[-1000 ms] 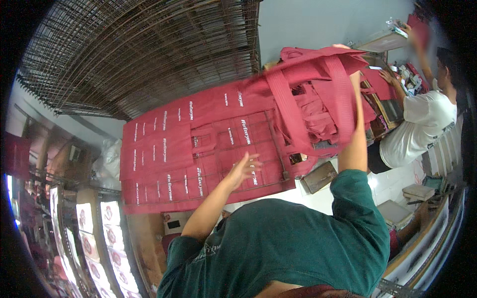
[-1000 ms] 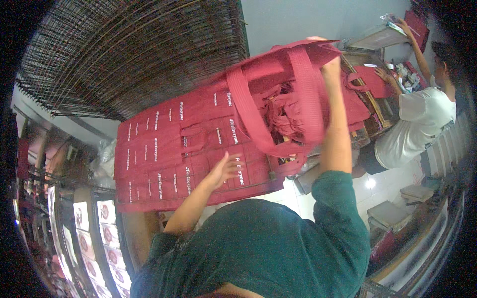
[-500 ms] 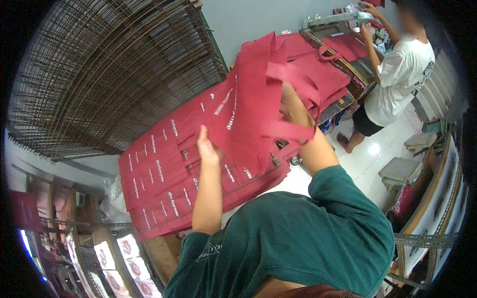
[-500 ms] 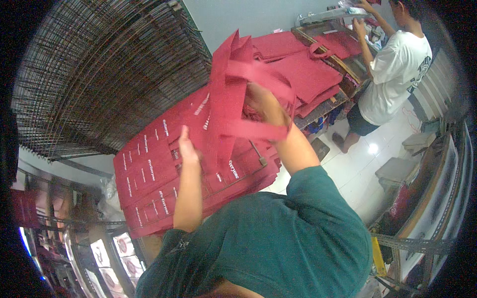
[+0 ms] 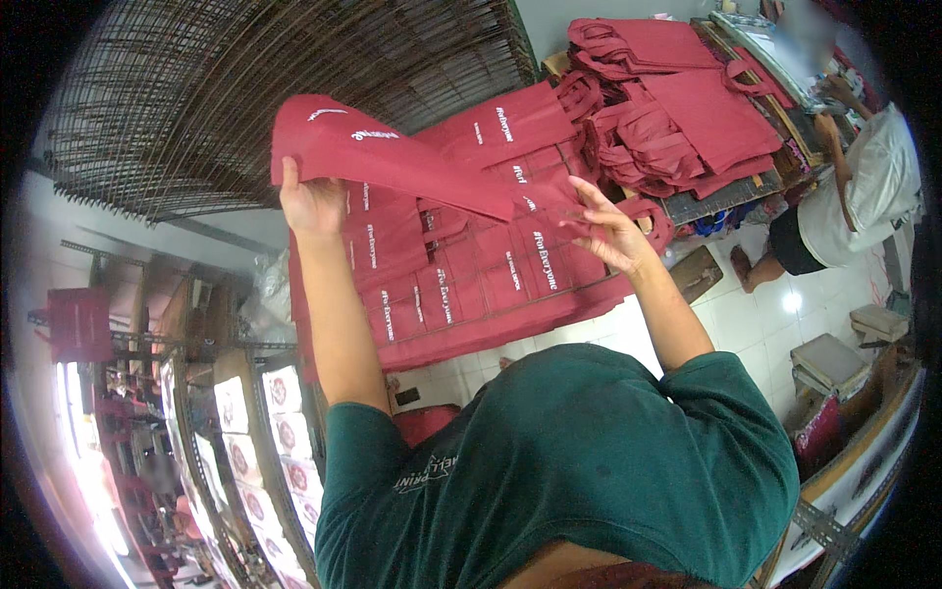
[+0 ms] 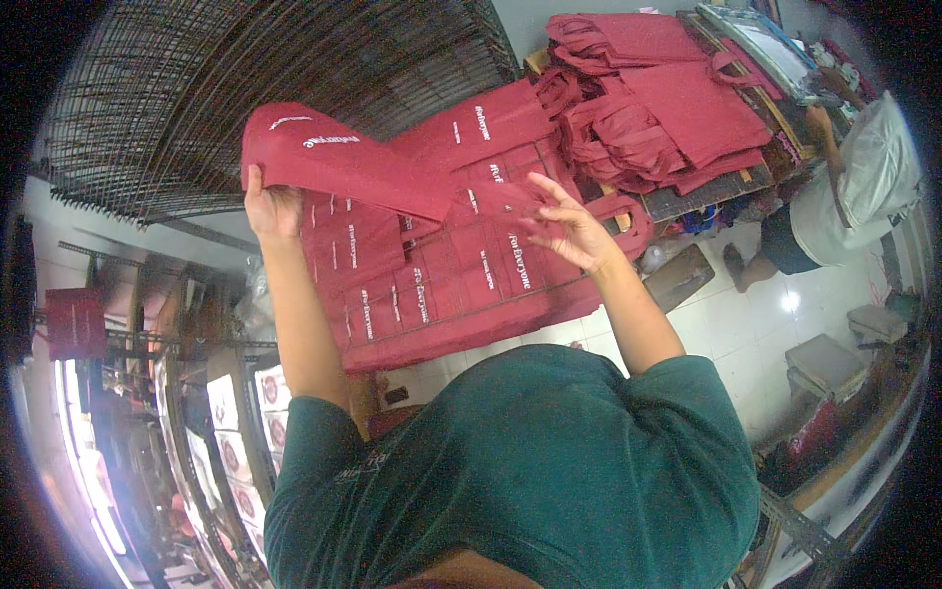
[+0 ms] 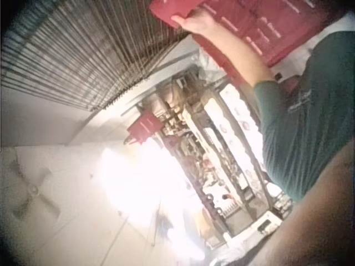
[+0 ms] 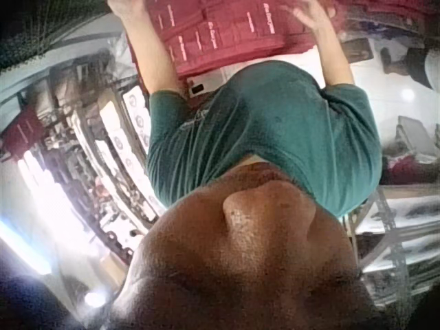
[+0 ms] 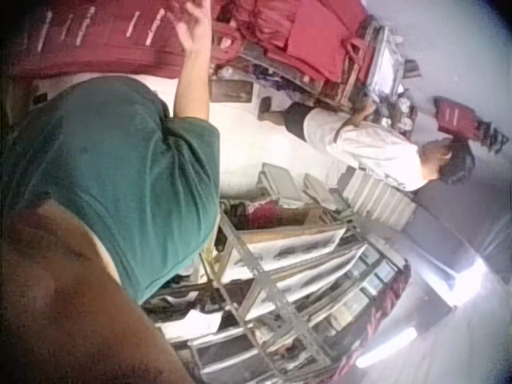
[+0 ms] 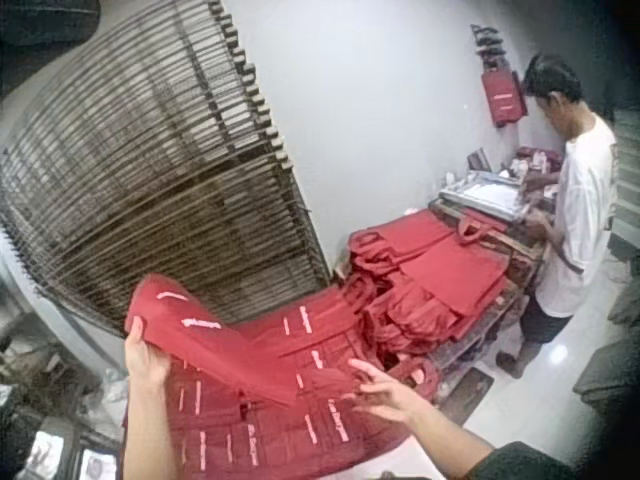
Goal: The person repeatedly folds maroon tote bags and stacks them on a table. The person handles each bag one at a time, aligning edges and placing the folded bag onto a growing pile.
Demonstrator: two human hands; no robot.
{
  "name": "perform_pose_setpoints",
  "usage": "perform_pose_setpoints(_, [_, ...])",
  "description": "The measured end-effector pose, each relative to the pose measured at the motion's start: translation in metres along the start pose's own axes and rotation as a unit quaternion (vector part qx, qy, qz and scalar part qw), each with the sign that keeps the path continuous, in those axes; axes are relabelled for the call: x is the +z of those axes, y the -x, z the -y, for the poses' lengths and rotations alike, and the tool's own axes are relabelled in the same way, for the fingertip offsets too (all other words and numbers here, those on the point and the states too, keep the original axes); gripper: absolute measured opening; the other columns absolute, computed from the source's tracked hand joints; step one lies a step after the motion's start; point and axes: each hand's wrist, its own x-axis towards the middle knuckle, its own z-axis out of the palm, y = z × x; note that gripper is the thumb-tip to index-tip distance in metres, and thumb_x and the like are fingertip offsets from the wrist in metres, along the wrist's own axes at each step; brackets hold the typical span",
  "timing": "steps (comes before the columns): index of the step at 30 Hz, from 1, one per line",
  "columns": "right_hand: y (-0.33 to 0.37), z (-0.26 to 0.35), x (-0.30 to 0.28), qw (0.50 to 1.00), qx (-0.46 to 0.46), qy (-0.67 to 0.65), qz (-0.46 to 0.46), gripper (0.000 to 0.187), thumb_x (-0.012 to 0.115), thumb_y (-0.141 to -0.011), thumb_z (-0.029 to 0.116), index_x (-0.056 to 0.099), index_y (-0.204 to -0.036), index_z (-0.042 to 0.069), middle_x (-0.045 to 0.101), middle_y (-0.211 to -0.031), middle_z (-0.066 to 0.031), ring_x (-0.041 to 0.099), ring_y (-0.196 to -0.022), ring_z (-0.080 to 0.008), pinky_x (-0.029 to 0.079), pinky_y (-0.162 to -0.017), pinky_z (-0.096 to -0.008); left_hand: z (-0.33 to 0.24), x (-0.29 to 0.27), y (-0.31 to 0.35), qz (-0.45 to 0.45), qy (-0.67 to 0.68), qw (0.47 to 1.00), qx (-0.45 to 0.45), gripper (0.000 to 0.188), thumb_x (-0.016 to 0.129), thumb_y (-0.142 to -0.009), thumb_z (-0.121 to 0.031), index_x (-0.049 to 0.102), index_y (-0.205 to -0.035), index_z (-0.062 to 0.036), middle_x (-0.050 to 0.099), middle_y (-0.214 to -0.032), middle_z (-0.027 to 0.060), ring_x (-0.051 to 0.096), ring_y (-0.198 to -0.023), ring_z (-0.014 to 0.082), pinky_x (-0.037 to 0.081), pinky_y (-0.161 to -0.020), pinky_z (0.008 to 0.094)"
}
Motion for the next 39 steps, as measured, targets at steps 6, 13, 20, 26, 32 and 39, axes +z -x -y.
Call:
perform_pose_setpoints(6, [-0.015,-0.016,0.013,0.99,0.083,-0.098,0.059,0.052,0.051,-0.085,0.004,0.033,-0.133,0.011,0.045,-0.121,-0.0095,0.055,-0.102,-0.0196,0.056,-0.074,-0.0323,-0.037,0.002,0.012,-0.034,-0.048,0.998,0.03,0.04,0.036,-0.095,-0.029,0.04,-0.127,-0.0051,0.047,-0.127,0.0121,0.045,-0.117,0.0274,0.037,-0.099,0.0436])
perform_pose_setpoints(13, [-0.028,-0.036,0.02,0.988,0.086,-0.108,0.07,0.044,0.048,-0.087,0.004,0.037,-0.13,0.008,0.055,-0.108,-0.008,0.059,-0.093,-0.019,0.053,-0.073,-0.0299,-0.072,-0.002,0.034,-0.049,-0.103,0.992,0.049,0.042,0.038,-0.095,-0.03,0.04,-0.127,-0.0022,0.046,-0.128,0.012,0.046,-0.116,0.0275,0.034,-0.1,0.0411])
perform_pose_setpoints(20, [-0.03,-0.05,0.044,0.99,0.14,0.028,0.019,0.026,0.048,-0.09,0.016,0.048,-0.115,0.009,0.057,-0.105,-0.0026,0.057,-0.091,-0.0139,0.051,-0.074,-0.0311,-0.106,-0.046,0.056,0.116,0.005,0.993,-0.012,0.042,0.036,-0.095,-0.029,0.042,-0.126,-0.001,0.047,-0.128,0.0138,0.045,-0.118,0.0276,0.034,-0.1,0.0418])
perform_pose_setpoints(26, [-0.043,-0.068,0.053,0.976,0.205,-0.077,0.004,0.025,0.05,-0.083,0.016,0.05,-0.107,0.01,0.058,-0.101,-0.0056,0.057,-0.083,-0.0171,0.05,-0.076,-0.0351,-0.122,-0.067,0.07,0.102,0.0,0.995,0.011,0.042,0.037,-0.095,-0.029,0.042,-0.126,-0.0013,0.047,-0.129,0.0142,0.046,-0.117,0.0282,0.035,-0.099,0.0427])
perform_pose_setpoints(32, [-0.059,-0.095,0.075,0.98,0.131,-0.114,0.094,0.037,0.052,-0.079,0.008,0.043,-0.115,0.009,0.058,-0.103,-0.0098,0.058,-0.092,-0.0214,0.05,-0.079,-0.0375,-0.143,-0.088,0.08,0.019,-0.061,0.996,0.068,0.042,0.04,-0.094,-0.031,0.043,-0.125,-0.0015,0.048,-0.126,0.0127,0.047,-0.115,0.0264,0.037,-0.097,0.0412])
perform_pose_setpoints(39, [-0.092,-0.132,0.094,0.994,0.084,0.056,-0.03,0.038,0.055,-0.083,0.005,0.04,-0.118,0.011,0.057,-0.1,-0.0068,0.058,-0.088,-0.0165,0.049,-0.073,-0.0301,-0.159,-0.117,0.077,0.011,-0.051,0.996,0.078,0.043,0.041,-0.094,-0.03,0.042,-0.126,-0.0012,0.048,-0.127,0.0124,0.047,-0.115,0.0265,0.036,-0.098,0.0413])
